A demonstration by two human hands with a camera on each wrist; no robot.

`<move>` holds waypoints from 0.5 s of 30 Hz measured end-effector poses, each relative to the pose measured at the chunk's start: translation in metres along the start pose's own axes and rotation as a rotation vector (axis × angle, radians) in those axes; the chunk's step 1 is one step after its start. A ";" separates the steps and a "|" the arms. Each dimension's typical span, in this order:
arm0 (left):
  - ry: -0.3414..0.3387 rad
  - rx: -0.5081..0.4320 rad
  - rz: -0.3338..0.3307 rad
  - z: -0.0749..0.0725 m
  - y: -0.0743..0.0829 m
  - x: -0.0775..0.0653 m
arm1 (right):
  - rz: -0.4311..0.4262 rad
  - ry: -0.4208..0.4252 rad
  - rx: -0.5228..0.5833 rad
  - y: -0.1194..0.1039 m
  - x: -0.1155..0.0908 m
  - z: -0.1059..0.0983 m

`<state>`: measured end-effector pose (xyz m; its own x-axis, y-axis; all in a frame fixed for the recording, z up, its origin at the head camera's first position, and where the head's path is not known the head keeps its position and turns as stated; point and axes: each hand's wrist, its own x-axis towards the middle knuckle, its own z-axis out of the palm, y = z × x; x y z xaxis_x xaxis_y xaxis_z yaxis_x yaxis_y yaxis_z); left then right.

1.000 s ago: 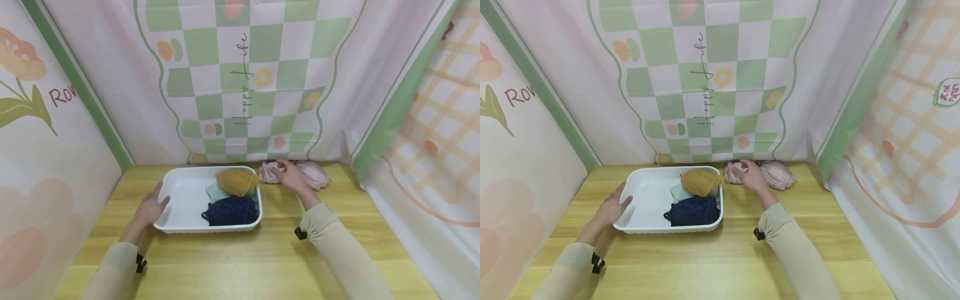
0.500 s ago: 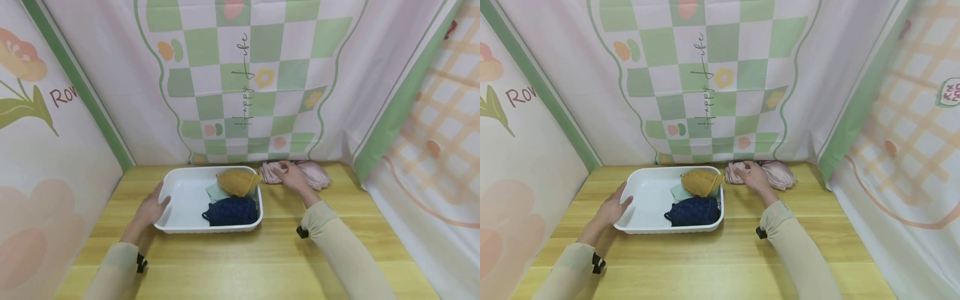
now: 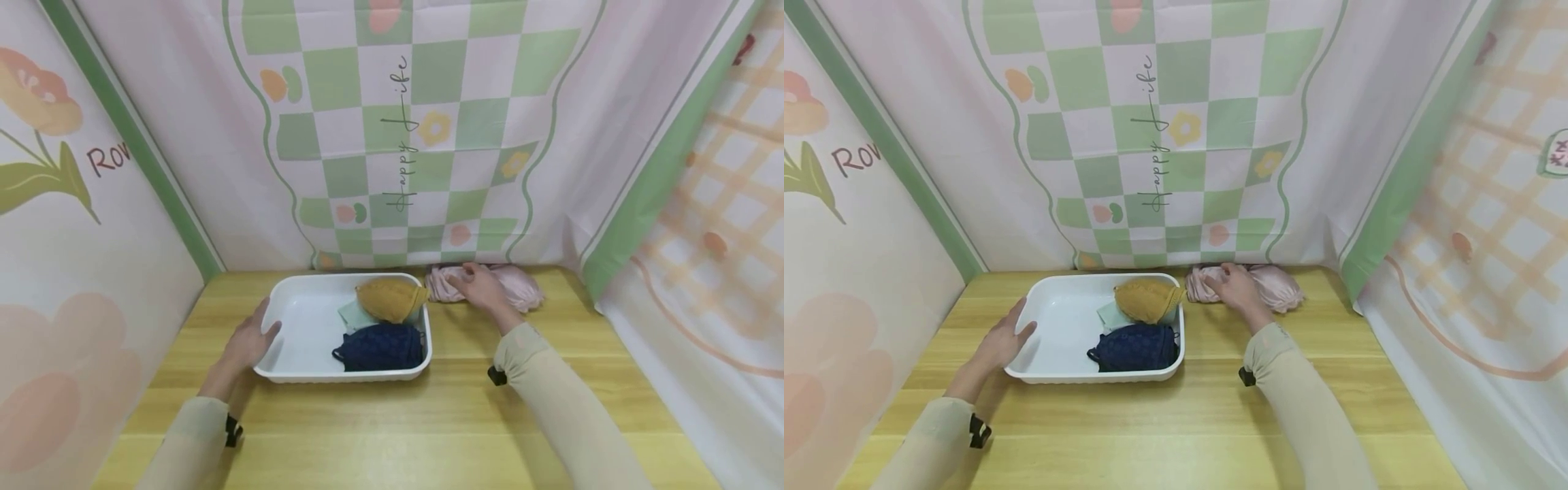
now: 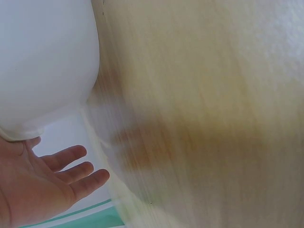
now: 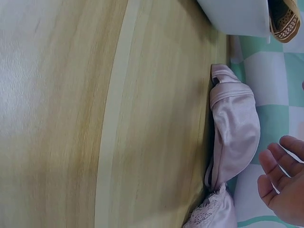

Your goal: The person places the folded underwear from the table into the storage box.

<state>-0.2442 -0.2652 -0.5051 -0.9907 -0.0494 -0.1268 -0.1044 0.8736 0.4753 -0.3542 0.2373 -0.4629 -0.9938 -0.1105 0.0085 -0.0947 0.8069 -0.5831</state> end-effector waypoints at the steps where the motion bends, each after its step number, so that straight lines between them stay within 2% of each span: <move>1: 0.001 -0.001 -0.002 0.000 0.000 0.000 | 0.002 -0.001 -0.011 0.000 0.001 0.000; 9: 0.002 0.005 -0.003 -0.002 0.000 -0.001 | -0.024 0.013 -0.121 0.005 0.008 0.002; 15: -0.003 -0.009 -0.018 -0.003 0.003 -0.001 | -0.021 0.024 -0.159 0.011 0.015 0.004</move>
<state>-0.2437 -0.2639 -0.5012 -0.9884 -0.0639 -0.1377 -0.1231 0.8684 0.4804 -0.3694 0.2419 -0.4722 -0.9924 -0.1162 0.0394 -0.1215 0.8864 -0.4468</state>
